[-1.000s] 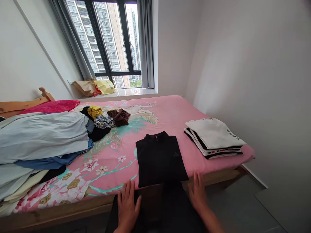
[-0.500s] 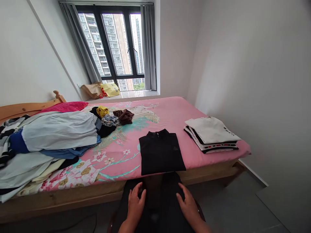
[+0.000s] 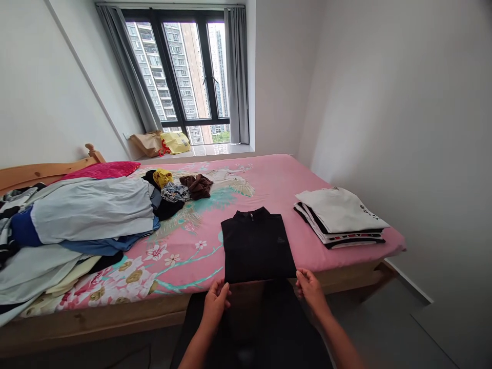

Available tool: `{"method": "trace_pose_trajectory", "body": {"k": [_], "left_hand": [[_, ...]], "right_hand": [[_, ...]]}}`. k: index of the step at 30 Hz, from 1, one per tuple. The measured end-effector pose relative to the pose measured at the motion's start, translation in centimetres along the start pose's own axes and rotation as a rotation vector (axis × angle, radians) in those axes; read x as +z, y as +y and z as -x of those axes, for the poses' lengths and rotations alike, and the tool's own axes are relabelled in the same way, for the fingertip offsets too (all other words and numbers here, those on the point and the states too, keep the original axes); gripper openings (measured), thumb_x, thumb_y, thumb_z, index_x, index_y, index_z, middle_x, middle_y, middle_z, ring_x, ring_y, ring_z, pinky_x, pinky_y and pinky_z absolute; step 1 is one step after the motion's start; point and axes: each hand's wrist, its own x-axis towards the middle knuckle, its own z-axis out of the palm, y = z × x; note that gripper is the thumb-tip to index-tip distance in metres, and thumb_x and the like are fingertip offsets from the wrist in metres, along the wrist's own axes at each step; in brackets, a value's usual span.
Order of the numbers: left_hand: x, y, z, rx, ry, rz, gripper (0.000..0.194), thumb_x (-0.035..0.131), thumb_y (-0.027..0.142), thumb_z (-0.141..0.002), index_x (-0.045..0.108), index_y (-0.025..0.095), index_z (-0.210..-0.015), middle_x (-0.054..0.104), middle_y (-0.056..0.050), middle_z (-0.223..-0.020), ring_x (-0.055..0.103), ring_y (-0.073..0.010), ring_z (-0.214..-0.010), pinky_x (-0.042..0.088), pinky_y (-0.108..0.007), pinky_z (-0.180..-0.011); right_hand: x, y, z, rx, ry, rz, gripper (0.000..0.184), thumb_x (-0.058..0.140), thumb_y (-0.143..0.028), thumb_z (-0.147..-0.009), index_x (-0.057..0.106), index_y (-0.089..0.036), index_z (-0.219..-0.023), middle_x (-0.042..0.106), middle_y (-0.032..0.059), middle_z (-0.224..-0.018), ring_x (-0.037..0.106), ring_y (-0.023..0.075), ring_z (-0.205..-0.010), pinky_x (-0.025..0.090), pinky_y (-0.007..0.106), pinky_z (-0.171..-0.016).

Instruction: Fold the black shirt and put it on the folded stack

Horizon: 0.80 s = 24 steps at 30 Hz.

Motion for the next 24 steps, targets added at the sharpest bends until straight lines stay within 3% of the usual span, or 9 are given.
{"method": "trace_pose_trajectory", "body": {"k": [4,8,13,17,19,24], "left_hand": [[-0.9,0.3,-1.2,-0.06,-0.07,-0.016,0.055,0.063,0.065,-0.058,0.055,0.016,-0.082,0.048,0.007,-0.05,0.032,-0.0042,-0.031,0.022,-0.019,-0.034],[-1.4,1.5,-4.1,-0.122,-0.081,-0.068,0.05,0.06,0.065,-0.061,0.044,0.018,-0.055,0.038,0.007,-0.039,0.028,-0.0049,-0.029,0.015,-0.02,-0.033],[-0.6,3.9,-8.8,-0.138,-0.123,0.026,0.035,0.056,0.05,-0.075,0.056,0.015,-0.066,0.055,0.001,-0.055,0.046,-0.0082,-0.042,0.029,-0.019,-0.04],[0.4,5.7,-11.9,-0.199,-0.179,0.151,0.031,0.051,0.044,-0.081,0.057,0.015,-0.072,0.058,-0.001,-0.06,0.051,-0.0097,-0.048,0.039,-0.02,-0.046],[0.8,6.3,-13.1,-0.225,-0.195,0.198,0.03,0.051,0.042,-0.082,0.058,0.014,-0.074,0.06,-0.003,-0.062,0.055,-0.0113,-0.052,0.043,-0.022,-0.05],[1.7,6.8,-15.4,-0.259,-0.13,0.262,0.028,0.055,0.04,-0.082,0.06,0.012,-0.078,0.06,-0.003,-0.06,0.056,-0.0124,-0.049,0.046,-0.025,-0.052]], "right_hand": [[0.0,-1.5,0.0,-0.232,0.178,0.14,0.042,0.048,-0.053,-0.078,0.056,-0.017,-0.099,0.062,0.0054,-0.08,0.06,0.0203,-0.073,0.049,0.033,-0.068],[2.8,-4.7,0.8,-0.435,0.03,0.233,0.034,0.044,-0.047,-0.085,0.059,-0.018,-0.097,0.064,0.0076,-0.094,0.06,0.021,-0.086,0.048,0.033,-0.078],[9.6,-8.4,0.4,-0.638,-0.196,0.31,0.025,0.041,-0.035,-0.089,0.061,-0.021,-0.094,0.064,0.0065,-0.098,0.059,0.0197,-0.094,0.046,0.032,-0.087],[13.8,-8.8,-1.3,-0.714,-0.254,0.405,0.023,0.04,-0.029,-0.089,0.06,-0.021,-0.098,0.063,0.0065,-0.108,0.054,0.0208,-0.11,0.034,0.041,-0.105],[15.0,-8.3,-2.2,-0.71,-0.256,0.478,0.024,0.04,-0.028,-0.089,0.06,-0.021,-0.1,0.061,0.007,-0.115,0.048,0.0227,-0.12,0.026,0.047,-0.109],[15.8,-7.1,-3.4,-0.688,-0.246,0.594,0.028,0.038,-0.028,-0.09,0.06,-0.02,-0.105,0.059,0.008,-0.121,0.041,0.024,-0.128,0.023,0.05,-0.11]]}}
